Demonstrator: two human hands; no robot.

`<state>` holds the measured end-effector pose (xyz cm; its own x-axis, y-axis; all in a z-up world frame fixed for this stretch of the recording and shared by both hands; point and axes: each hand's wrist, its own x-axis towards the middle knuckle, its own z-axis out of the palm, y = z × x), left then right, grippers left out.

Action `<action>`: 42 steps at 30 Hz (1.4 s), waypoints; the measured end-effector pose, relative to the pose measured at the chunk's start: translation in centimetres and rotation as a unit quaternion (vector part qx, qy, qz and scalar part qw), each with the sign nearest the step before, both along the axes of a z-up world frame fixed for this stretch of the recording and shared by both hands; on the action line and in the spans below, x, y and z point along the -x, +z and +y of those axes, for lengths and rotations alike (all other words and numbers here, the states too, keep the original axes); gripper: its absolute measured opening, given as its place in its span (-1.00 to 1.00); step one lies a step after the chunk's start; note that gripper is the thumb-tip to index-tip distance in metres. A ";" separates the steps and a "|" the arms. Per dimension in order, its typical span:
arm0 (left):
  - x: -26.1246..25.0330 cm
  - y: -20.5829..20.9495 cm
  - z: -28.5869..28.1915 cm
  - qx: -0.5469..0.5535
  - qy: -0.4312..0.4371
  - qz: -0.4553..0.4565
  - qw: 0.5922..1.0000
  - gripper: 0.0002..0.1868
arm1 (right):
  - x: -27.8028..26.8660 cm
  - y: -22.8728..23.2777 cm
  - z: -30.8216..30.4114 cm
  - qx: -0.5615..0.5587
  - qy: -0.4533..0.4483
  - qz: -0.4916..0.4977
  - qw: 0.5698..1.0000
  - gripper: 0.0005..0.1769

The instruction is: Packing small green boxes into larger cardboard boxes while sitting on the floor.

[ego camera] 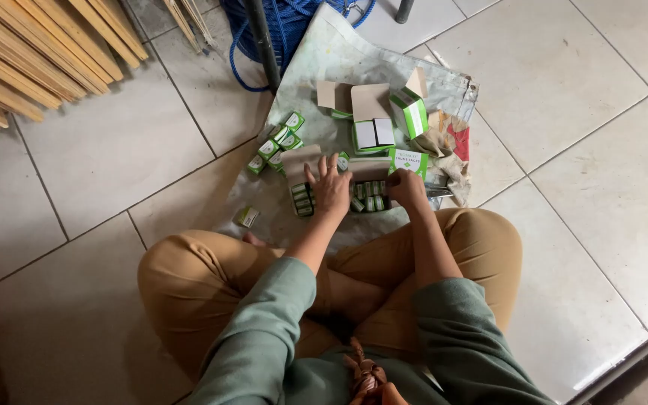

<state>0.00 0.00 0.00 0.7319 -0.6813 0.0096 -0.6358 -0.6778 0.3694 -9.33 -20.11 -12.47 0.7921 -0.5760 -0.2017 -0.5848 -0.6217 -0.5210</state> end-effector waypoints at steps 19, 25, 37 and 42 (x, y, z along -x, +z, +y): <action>-9.7 -1.8 10.9 0.023 0.130 0.117 0.984 -0.70 | -2.8 12.3 11.2 0.024 0.185 -0.141 0.972 -0.89; -8.0 -1.2 10.0 -0.028 0.126 0.273 0.953 -0.24 | -3.5 11.6 13.9 0.156 0.240 -0.180 0.941 -0.69; -9.5 -5.4 10.7 -0.064 0.123 0.268 0.953 -0.53 | -3.1 8.4 9.9 0.306 0.195 -0.138 0.922 -0.62; -7.8 -0.1 10.1 -0.043 0.132 0.224 0.965 -0.70 | -3.5 6.8 10.6 0.218 0.154 -0.114 0.957 -0.74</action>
